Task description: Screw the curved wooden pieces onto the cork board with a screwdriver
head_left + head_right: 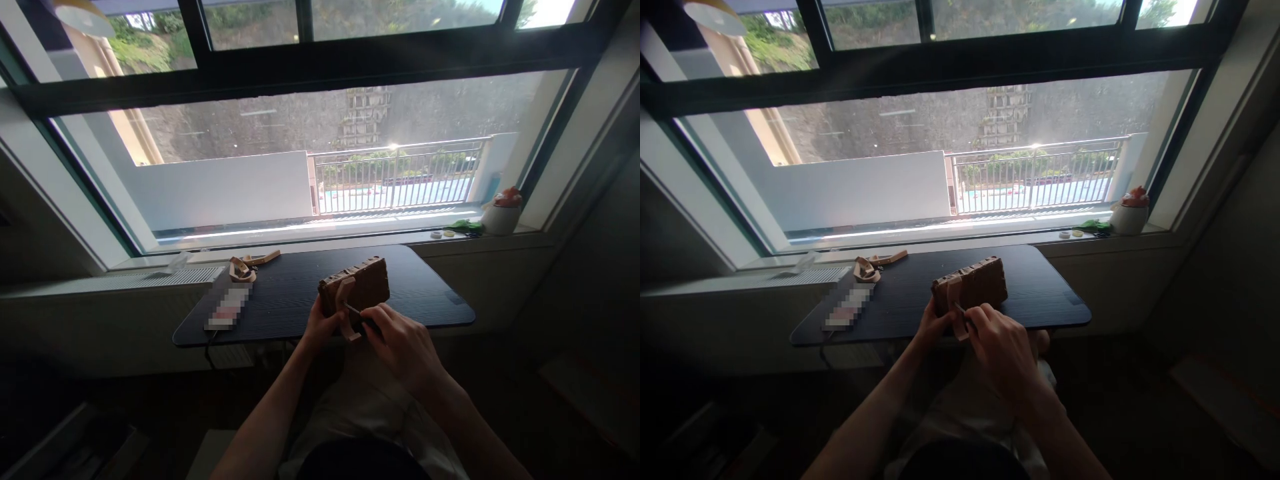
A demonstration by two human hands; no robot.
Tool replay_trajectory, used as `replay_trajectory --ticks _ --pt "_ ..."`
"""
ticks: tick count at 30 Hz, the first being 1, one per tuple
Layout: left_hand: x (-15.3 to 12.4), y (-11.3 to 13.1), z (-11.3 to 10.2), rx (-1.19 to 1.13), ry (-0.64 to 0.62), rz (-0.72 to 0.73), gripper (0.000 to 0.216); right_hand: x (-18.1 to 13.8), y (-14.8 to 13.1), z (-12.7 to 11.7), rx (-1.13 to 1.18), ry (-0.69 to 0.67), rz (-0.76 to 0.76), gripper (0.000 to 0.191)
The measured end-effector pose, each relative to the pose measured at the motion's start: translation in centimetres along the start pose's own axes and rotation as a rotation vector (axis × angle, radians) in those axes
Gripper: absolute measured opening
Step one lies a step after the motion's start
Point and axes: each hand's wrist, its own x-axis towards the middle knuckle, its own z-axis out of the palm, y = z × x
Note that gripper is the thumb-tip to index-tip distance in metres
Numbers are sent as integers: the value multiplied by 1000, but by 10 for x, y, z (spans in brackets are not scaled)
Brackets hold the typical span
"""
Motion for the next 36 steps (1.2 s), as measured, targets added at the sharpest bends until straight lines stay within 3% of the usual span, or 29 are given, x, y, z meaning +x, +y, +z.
replay_trajectory --ticks 11,17,24,36 --pt "2 8 2 -26 40 -71 51 -24 -3 36 120 99 105 26" --pt "2 12 3 -38 24 -92 53 -28 0 32 167 125 120 26" --pt "3 12 3 -47 8 -107 54 -26 -3 29 229 54 280 25" --pt "2 11 4 -42 33 -89 54 -25 2 30 109 148 129 24"
